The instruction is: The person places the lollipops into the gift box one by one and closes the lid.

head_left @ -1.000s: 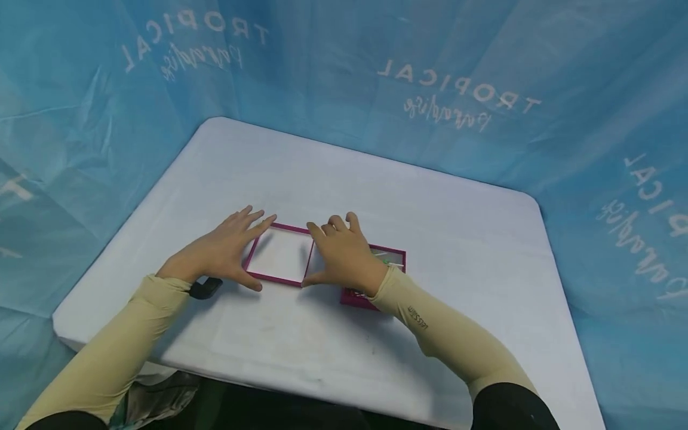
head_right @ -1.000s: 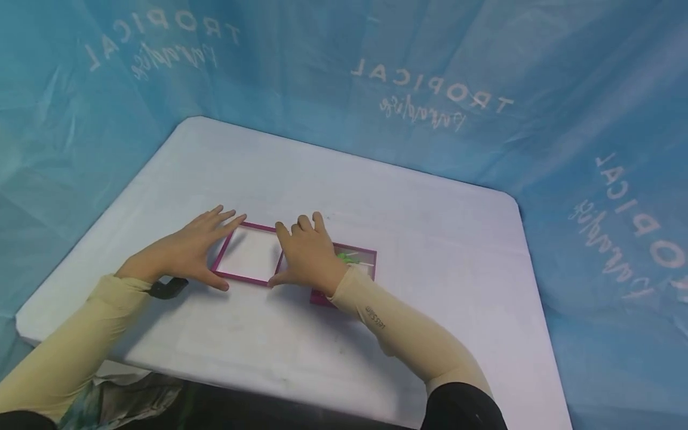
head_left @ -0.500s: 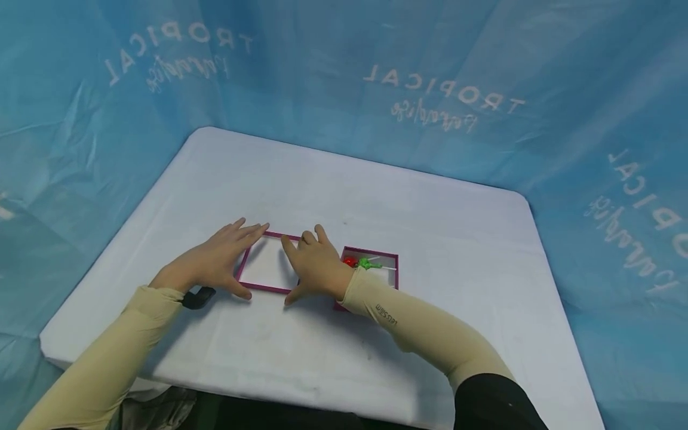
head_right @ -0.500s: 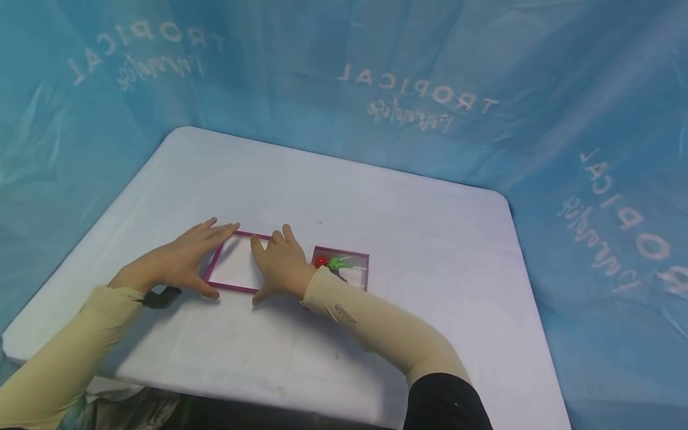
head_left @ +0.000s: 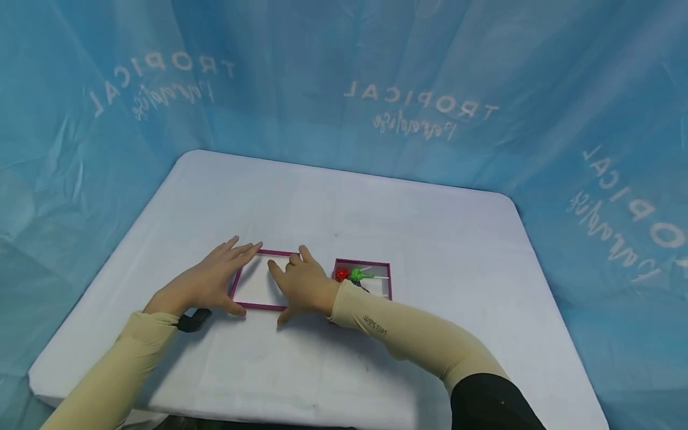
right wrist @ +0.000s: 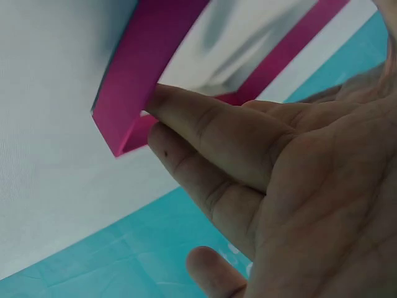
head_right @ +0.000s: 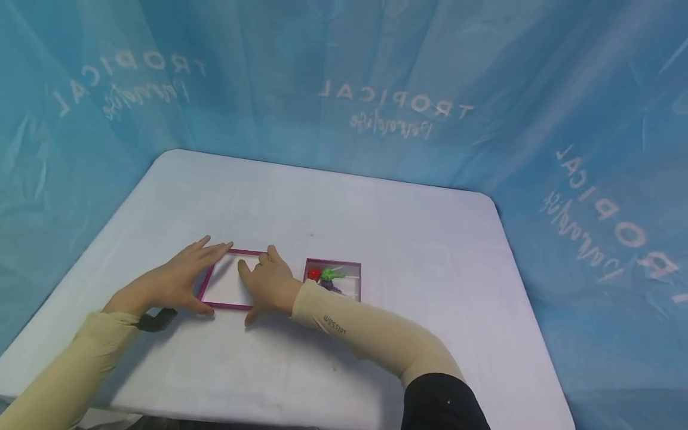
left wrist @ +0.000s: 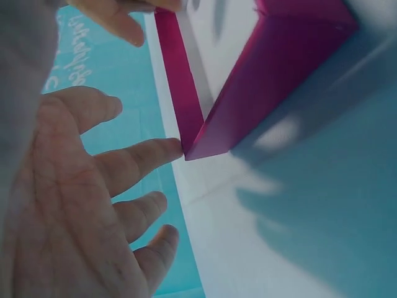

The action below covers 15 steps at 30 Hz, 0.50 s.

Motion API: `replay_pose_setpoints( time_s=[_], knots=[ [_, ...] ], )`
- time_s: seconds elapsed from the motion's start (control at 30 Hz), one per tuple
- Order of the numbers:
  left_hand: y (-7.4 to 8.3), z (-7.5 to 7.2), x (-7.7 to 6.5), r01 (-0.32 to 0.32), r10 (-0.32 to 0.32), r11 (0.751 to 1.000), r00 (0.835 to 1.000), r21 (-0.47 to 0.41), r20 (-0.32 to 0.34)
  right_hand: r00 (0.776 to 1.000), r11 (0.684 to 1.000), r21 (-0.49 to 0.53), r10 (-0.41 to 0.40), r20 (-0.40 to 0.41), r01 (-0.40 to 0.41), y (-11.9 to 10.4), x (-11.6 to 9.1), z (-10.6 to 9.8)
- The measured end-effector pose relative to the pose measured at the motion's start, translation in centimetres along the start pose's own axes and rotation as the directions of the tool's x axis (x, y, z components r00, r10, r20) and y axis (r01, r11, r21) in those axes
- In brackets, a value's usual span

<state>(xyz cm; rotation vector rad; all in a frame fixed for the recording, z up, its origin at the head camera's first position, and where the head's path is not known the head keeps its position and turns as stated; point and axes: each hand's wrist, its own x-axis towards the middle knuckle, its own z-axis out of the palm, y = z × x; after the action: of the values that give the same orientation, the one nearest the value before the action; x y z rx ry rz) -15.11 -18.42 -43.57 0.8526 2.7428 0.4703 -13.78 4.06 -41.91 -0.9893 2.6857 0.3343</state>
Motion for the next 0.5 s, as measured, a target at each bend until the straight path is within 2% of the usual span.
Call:
replay_pose_setpoints(
  time_s=[0.3, 0.5],
  knots=[
    [0.04, 0.79, -0.24, 0.021, -0.021, 0.999, 1.0, 0.03, 0.003, 1.0, 1.0, -0.024, -0.017, -0.017, 0.017, -0.09, -0.24, -0.03],
    [0.28, 0.58, -0.23, 0.007, -0.005, 0.998, 1.0, 0.059, -0.024, 0.999, 0.999, -0.041, -0.029, -0.02, 0.028, -0.21, -0.05, -0.31]
  ],
)
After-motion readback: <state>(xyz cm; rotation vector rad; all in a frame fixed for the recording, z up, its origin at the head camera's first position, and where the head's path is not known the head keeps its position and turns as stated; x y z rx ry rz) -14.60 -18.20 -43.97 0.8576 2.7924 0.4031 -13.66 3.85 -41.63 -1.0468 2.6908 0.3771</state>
